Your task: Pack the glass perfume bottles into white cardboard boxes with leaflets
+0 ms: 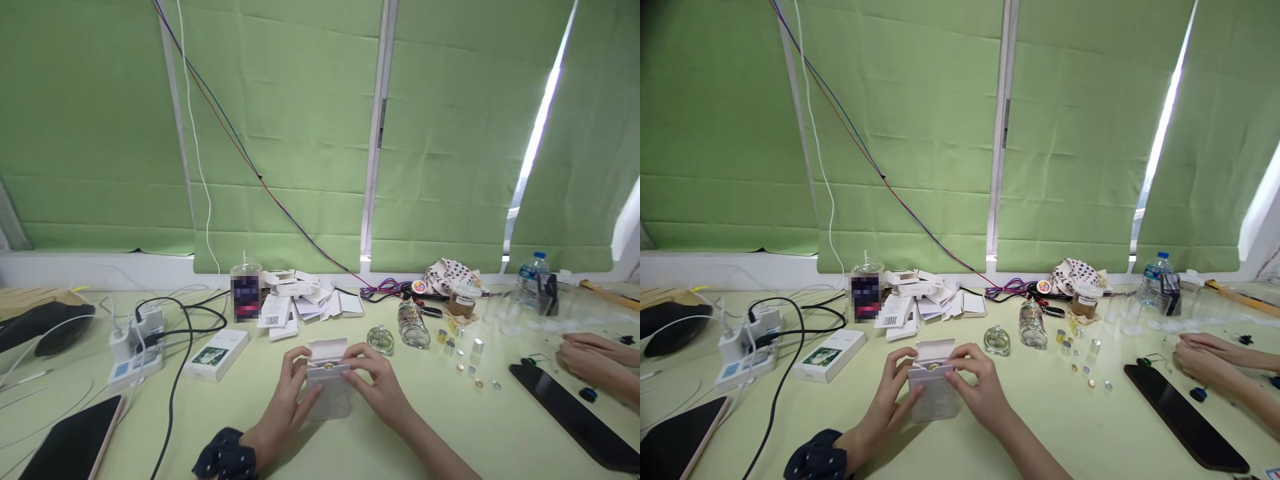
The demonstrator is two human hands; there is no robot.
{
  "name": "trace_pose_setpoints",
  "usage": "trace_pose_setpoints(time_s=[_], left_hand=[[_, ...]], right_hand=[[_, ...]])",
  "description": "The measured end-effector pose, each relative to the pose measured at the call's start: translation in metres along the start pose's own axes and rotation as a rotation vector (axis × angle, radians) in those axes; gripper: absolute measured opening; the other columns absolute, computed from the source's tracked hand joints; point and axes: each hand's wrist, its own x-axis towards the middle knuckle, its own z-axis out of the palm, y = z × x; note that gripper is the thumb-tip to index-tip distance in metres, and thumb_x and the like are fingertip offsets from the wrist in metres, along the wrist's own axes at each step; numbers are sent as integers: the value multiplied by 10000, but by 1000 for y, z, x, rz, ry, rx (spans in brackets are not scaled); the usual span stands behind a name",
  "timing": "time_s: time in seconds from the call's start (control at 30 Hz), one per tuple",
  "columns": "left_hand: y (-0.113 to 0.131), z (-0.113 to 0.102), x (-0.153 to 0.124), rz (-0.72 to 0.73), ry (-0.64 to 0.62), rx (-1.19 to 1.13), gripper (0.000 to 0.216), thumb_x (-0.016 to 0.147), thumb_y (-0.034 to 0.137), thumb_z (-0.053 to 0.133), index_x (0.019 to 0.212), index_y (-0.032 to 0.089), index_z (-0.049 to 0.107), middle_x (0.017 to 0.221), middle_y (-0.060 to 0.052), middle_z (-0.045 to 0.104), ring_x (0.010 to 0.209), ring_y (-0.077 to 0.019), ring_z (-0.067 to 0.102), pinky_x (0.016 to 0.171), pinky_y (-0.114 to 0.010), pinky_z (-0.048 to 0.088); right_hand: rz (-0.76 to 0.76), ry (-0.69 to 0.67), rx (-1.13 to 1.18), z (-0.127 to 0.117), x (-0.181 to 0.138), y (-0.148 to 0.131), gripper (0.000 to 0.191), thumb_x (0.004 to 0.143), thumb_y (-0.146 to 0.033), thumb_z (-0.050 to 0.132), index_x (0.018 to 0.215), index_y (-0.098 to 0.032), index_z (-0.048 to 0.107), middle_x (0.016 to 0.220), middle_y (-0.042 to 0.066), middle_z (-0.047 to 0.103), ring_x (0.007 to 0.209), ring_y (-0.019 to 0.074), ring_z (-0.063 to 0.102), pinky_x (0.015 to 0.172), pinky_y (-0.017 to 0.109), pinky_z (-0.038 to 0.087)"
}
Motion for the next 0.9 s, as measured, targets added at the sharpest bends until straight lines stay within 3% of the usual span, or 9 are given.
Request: trace_pose_setpoints(time_s=[0.17,0.27,0.43,0.57,0.73,0.9], left_hand=[[14,-3,13,-152,56,-146,272,955,346,395,836,210,598,996,-70,517,948,-198,563,802,-307,515],[19,-1,17,-263,120,-279,179,910,389,487,926,226,559,976,-49,529,917,-188,562,752,-292,514],[21,4,17,-478,228,-509,361,830,448,590,1105,260,450,999,-41,551,844,-174,583,656,-261,490],[14,3,15,-385,191,-496,246,841,397,597,982,246,464,1094,-48,485,941,-179,567,743,-282,494],[2,5,11,-331,252,-482,232,843,337,614,867,247,401,1081,-18,423,936,-159,545,744,-277,503],[6,-2,13,-266,49,-381,104,909,333,508,948,243,541,1174,-62,416,1086,-211,496,814,-283,481]], right_hand=[[112,78,42,12,3,-4,208,869,-327,551,766,-198,677,817,62,655,796,191,587,705,317,477],[230,185,126,16,5,-4,141,811,-327,611,841,-190,622,830,43,605,708,155,546,643,281,472],[334,234,313,20,7,0,321,727,-291,684,998,-222,525,967,25,523,651,100,480,618,251,473],[320,194,396,19,4,5,326,738,-324,697,972,-233,489,969,18,497,672,96,469,629,243,460],[281,177,427,14,2,8,268,806,-426,631,775,-208,479,922,33,484,741,134,499,567,230,427],[209,-27,234,6,5,5,258,869,-428,543,810,-190,622,990,75,500,837,166,515,639,262,436]])
